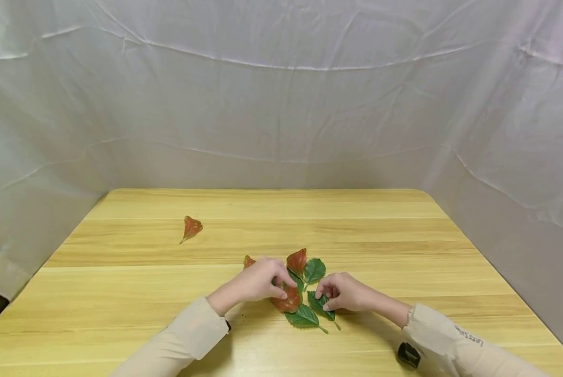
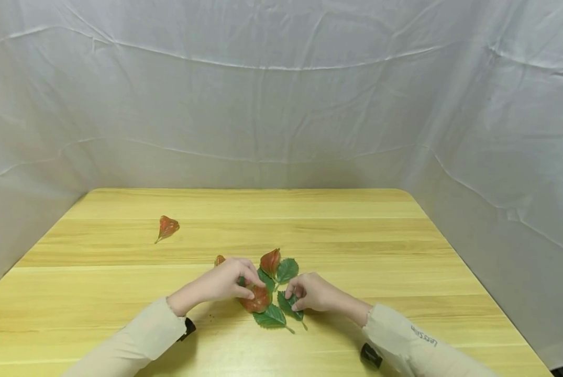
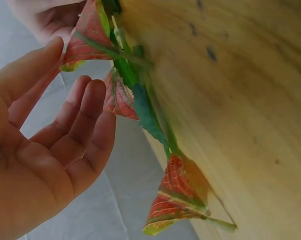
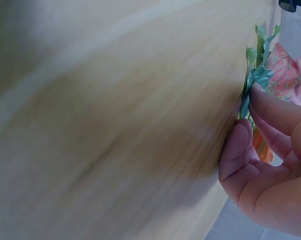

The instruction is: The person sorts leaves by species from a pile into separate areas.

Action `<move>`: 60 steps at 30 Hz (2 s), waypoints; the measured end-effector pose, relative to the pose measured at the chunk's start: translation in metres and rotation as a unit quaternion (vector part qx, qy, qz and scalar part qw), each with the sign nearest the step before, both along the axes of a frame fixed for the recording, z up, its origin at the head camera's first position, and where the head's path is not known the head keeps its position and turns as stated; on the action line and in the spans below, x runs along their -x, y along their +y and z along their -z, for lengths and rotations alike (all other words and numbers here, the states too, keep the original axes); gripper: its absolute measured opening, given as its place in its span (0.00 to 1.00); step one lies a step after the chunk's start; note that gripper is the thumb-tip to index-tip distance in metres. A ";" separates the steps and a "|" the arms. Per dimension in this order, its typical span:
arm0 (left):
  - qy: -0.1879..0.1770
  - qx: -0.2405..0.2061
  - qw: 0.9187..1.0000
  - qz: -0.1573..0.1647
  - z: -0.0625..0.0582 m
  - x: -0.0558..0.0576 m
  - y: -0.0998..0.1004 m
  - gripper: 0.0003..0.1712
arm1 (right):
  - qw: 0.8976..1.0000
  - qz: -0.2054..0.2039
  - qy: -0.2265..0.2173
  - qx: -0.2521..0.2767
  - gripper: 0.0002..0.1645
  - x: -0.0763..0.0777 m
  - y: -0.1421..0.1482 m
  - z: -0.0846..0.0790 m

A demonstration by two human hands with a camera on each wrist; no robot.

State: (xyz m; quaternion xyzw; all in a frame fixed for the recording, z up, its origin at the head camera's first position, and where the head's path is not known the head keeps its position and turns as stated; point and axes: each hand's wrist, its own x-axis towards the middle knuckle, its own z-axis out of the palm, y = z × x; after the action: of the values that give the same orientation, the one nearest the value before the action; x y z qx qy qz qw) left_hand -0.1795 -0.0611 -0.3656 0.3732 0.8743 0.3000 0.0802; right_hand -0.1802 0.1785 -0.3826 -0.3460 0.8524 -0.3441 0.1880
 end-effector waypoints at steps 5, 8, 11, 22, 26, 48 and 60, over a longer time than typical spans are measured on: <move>-0.012 0.015 1.000 -0.002 0.003 0.002 0.001 0.12 | 1.000 0.000 0.001 -0.001 0.08 0.001 0.000 0.000; -0.021 0.017 1.000 -0.006 0.004 0.003 0.001 0.11 | 1.000 -0.001 0.003 0.002 0.08 0.001 0.000 0.000; -0.033 0.026 0.999 -0.015 0.003 0.004 0.001 0.11 | 1.000 0.001 0.006 0.001 0.07 0.002 0.000 0.000; -0.059 0.074 0.995 -0.038 0.001 0.002 0.003 0.09 | 1.000 0.008 0.010 -0.007 0.08 0.000 -0.001 0.004; -0.061 0.087 0.994 -0.040 0.001 0.003 0.004 0.09 | 1.000 0.011 0.016 -0.018 0.10 -0.001 -0.001 0.003; -0.096 0.091 0.990 -0.044 0.003 0.008 0.005 0.11 | 1.000 0.021 0.001 -0.008 0.12 -0.003 0.000 -0.005; -0.093 0.091 0.991 -0.038 0.003 0.006 0.005 0.12 | 0.998 0.059 0.015 0.006 0.07 0.008 0.012 -0.015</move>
State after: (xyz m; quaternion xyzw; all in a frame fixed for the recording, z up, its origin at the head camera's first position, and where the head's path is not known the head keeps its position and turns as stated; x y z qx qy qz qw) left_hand -0.1855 -0.0558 -0.3690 0.3014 0.9002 0.2551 0.1835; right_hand -0.1885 0.1903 -0.3677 -0.3015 0.8717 -0.3548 0.1524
